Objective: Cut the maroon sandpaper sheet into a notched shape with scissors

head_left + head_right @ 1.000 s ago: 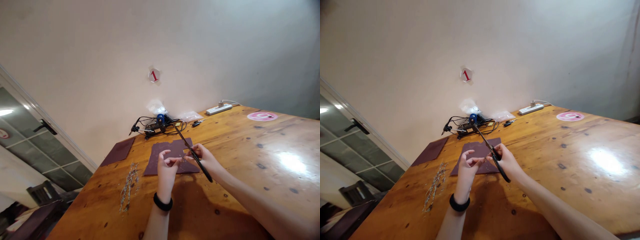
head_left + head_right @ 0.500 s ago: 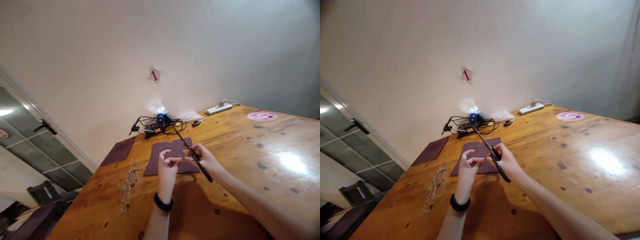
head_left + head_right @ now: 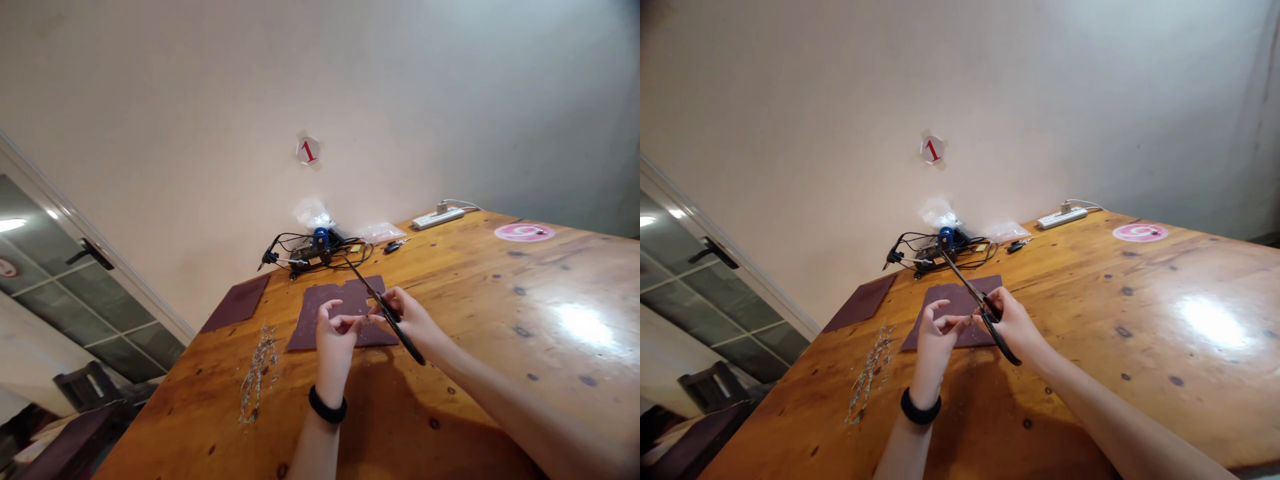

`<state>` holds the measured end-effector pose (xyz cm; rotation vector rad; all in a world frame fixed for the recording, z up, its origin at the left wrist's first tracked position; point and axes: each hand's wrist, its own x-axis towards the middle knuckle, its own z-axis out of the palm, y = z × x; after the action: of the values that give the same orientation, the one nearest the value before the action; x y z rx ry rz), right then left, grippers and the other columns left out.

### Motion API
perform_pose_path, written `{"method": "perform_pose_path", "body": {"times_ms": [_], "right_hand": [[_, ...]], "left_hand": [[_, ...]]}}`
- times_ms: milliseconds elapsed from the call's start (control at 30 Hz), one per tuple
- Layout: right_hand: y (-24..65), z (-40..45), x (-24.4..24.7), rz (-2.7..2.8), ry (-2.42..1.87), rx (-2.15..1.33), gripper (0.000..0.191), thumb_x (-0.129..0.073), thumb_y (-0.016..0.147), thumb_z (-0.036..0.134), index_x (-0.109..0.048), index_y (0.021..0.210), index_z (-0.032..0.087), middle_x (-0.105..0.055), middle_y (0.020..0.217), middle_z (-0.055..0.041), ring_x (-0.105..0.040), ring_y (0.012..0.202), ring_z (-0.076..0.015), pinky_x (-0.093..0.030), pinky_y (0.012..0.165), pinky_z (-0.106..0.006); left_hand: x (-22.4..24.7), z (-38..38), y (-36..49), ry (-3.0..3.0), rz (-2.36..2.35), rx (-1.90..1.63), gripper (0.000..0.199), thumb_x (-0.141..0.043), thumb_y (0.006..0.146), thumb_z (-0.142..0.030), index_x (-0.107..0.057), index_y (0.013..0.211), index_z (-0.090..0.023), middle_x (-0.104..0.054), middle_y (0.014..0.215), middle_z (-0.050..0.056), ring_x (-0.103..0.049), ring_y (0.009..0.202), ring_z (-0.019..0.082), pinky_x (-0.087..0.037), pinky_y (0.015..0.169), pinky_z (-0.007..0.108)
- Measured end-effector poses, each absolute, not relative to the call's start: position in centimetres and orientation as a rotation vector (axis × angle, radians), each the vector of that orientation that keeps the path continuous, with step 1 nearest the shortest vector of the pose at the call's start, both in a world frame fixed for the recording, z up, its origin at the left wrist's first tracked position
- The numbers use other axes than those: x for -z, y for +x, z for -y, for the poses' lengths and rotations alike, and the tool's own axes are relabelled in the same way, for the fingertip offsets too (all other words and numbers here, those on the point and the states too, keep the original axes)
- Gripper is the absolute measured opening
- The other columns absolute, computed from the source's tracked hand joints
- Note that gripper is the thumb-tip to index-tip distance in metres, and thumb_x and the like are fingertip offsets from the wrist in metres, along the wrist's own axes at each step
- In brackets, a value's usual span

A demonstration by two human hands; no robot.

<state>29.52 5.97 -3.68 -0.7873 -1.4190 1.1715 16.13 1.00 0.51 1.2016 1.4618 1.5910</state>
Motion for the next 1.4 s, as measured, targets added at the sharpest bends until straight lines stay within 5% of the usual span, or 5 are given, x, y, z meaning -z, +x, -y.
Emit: {"method": "perform_pose_path", "body": {"times_ms": [1400], "right_hand": [[29.52,-6.39,4.11,1.398,-0.797,-1.219,0.036,-0.072,0.062,0.039,-0.045,0.079,0.024,-0.071,0.077,-0.0039,-0.066,0.073,-0.0227,-0.048,0.067,-0.033]], "left_hand": [[0.47,-1.47,15.32,1.244,-1.379,-1.672,0.048,-0.079,0.058,-0.020,-0.045,0.092,-0.022,-0.073,0.060,0.000,-0.071,0.063,0.020,-0.052,0.070,0.033]]}}
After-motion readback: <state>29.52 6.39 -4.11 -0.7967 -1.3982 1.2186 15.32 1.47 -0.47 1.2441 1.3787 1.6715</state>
